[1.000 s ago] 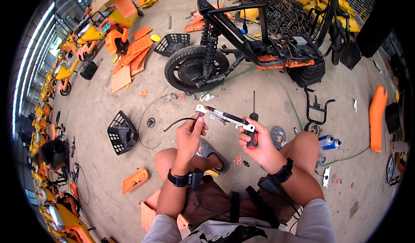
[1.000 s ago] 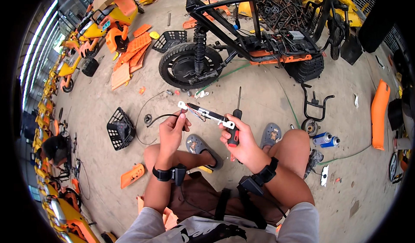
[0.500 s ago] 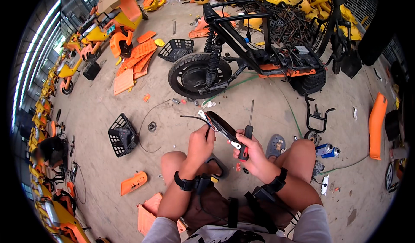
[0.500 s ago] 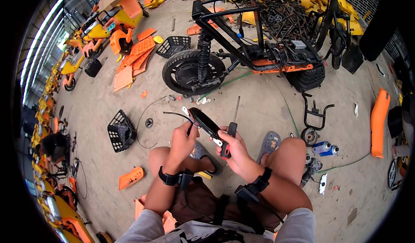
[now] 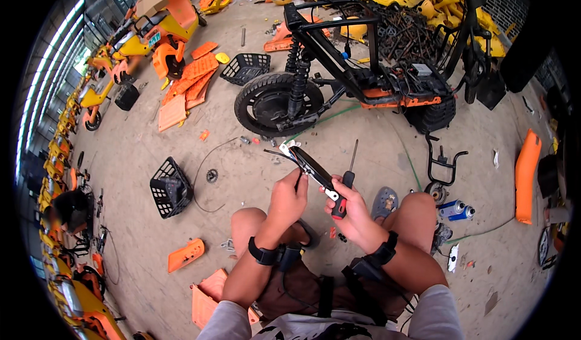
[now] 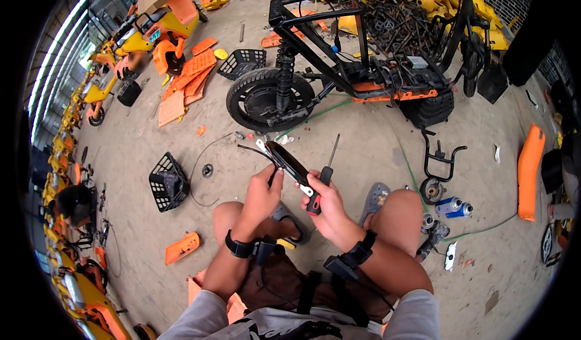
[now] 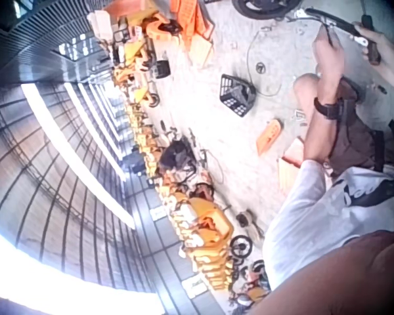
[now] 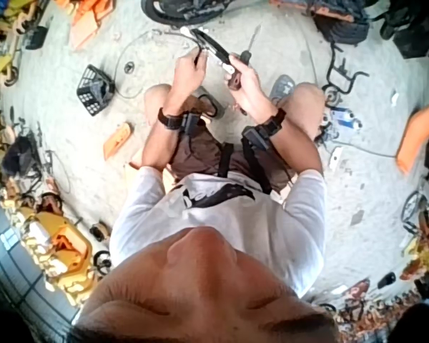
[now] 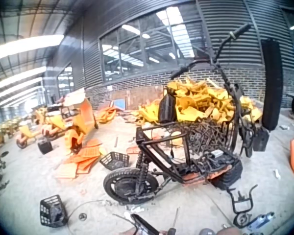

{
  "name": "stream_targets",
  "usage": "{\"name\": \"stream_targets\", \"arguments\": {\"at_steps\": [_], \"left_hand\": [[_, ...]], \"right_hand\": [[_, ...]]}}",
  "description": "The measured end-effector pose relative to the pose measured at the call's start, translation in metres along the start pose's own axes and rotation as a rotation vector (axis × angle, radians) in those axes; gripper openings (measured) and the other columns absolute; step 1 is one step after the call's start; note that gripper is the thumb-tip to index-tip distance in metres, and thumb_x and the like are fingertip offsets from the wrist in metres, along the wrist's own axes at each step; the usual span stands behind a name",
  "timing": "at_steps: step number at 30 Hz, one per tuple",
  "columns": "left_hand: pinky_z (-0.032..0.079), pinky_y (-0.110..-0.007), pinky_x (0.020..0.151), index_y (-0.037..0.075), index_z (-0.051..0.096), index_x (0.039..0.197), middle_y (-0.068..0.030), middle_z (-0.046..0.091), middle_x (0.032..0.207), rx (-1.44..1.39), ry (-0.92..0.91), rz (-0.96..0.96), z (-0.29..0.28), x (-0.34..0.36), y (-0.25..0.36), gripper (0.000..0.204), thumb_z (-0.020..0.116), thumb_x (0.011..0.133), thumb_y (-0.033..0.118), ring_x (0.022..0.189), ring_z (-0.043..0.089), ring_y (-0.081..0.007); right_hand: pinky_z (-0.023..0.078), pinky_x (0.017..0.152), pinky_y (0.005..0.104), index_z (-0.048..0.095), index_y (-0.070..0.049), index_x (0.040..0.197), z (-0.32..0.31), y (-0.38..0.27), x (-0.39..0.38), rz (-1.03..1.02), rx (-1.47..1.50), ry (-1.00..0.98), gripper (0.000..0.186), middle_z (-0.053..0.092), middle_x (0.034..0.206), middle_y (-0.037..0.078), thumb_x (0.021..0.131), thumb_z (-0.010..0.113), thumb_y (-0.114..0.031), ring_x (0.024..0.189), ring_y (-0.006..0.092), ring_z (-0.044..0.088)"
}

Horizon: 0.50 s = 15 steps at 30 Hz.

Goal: The person uses a screwdriver to disassemble a small electronic housing component, removing screws and separating the internal parts while sitting in a workspace.

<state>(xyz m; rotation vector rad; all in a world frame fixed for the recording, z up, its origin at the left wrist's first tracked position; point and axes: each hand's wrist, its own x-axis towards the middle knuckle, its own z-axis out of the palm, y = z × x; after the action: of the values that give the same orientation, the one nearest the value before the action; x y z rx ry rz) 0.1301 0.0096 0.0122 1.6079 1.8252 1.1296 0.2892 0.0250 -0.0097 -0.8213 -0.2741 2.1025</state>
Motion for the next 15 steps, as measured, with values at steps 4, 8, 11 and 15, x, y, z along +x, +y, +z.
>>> {"name": "stream_targets", "arguments": {"at_steps": [4, 8, 11, 15], "left_hand": [[0.036, -0.033, 0.047, -0.001, 0.065, 0.1, -0.0105, 0.046, 0.053, -0.064, 0.042, -0.128, -0.017, 0.001, -0.002, 0.025, 0.064, 0.091, 0.023, 0.046, 0.043, -0.0164], [0.031, -0.029, 0.046, 0.001, 0.066, 0.103, -0.002, 0.042, 0.054, -0.118, 0.107, -0.086, -0.019, -0.008, -0.007, 0.027, 0.068, 0.09, 0.025, 0.051, 0.036, -0.0061], [0.033, -0.03, 0.046, 0.004, 0.067, 0.104, -0.005, 0.044, 0.054, -0.176, 0.09, -0.089, -0.008, -0.004, -0.004, 0.03, 0.069, 0.088, 0.029, 0.05, 0.038, -0.0071], [0.039, -0.03, 0.052, 0.003, 0.066, 0.108, -0.0079, 0.052, 0.062, -0.333, 0.184, -0.098, -0.008, 0.002, -0.011, 0.029, 0.063, 0.093, 0.027, 0.056, 0.046, -0.0109]], "right_hand": [[0.044, 0.056, 0.0309, 0.054, -0.01, 0.107, 0.007, 0.003, 0.006, 0.093, 0.029, -0.063, 0.019, 0.068, 0.095, 0.011, 0.097, 0.051, -0.026, 0.057, 0.0151, 0.054], [0.043, 0.055, 0.0315, 0.06, -0.008, 0.1, -0.002, 0.008, 0.003, 0.225, -0.012, -0.024, 0.025, 0.071, 0.094, 0.012, 0.097, 0.049, -0.03, 0.056, 0.0158, 0.053], [0.04, 0.053, 0.0305, 0.061, -0.008, 0.097, -0.008, 0.004, 0.0, 0.214, 0.001, 0.07, 0.026, 0.071, 0.091, 0.011, 0.094, 0.052, -0.032, 0.054, 0.0156, 0.05], [0.037, 0.052, 0.0287, 0.061, -0.008, 0.093, -0.017, -0.002, 0.009, 0.245, -0.001, 0.058, 0.022, 0.066, 0.077, 0.005, 0.09, 0.055, -0.029, 0.053, 0.0141, 0.048]]}}
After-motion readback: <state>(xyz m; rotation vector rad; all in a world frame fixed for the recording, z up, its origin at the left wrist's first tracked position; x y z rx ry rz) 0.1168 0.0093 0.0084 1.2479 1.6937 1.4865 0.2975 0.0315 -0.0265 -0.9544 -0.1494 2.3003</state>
